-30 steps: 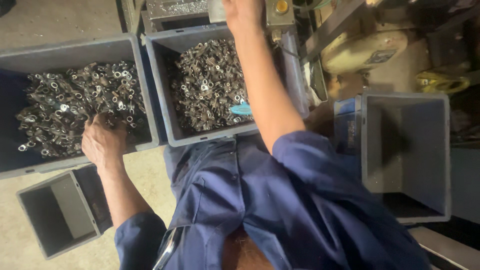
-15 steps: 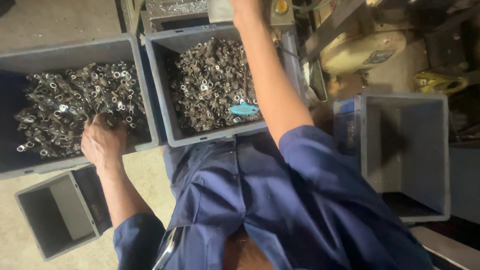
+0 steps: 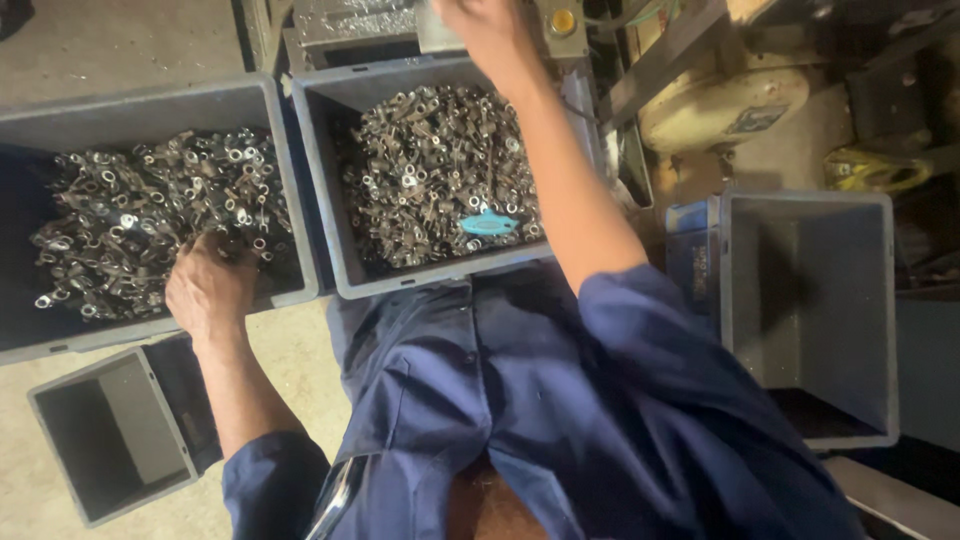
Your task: The person sits between two large bins filled with small dark metal castings and picks parts one at a time from the bins by hand. They briefly handle each part and drop it into a smaller open bin to their right, repeating this pick-and-place cycle continuously.
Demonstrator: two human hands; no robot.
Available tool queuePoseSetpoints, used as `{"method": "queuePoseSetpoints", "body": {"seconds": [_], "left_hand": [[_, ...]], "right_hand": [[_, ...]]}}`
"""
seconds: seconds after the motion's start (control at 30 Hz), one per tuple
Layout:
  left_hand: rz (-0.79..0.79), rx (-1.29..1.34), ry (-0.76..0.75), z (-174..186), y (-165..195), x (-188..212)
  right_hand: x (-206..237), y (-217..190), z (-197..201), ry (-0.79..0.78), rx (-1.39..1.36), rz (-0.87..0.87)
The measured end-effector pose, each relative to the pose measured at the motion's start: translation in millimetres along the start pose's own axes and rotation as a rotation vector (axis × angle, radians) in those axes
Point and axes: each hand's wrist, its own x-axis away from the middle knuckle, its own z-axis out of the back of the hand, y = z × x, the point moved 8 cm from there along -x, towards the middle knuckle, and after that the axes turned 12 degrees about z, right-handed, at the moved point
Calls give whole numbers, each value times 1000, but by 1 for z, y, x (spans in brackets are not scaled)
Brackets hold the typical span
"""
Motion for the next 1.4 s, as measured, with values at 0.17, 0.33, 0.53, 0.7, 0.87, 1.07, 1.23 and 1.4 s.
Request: {"method": "queuePoseSetpoints", "body": {"seconds": [0.17,0.33,0.53,0.7,0.87,1.07,1.23,1.4], "left_hand": [[8,-8,-12,-4,-2,-4],[50,-55,-106,-14,-12,-16],[53,-92,-131,-19,-21,-30],[112,-85,-191,-26,-27,-43],[93,-66,-183,-18,-31,-54],[-26,-40,-167,-20,-31,-47],[-68,-36,-132,-23,-28,-41],[-19,70,-258,-7,-22,-35]], "right_hand": [[64,-72,43,133,886,428],[77,-93,69,153,1082,484],[86,-84,73,143,1096,513],[87,-92,68,120,1074,517],[121,-100,49,119,961,408],[167,-66,-12,-73,544,295],[179,-57,-30,-215,513,307],[192,-48,-37,-264,459,217]]}}
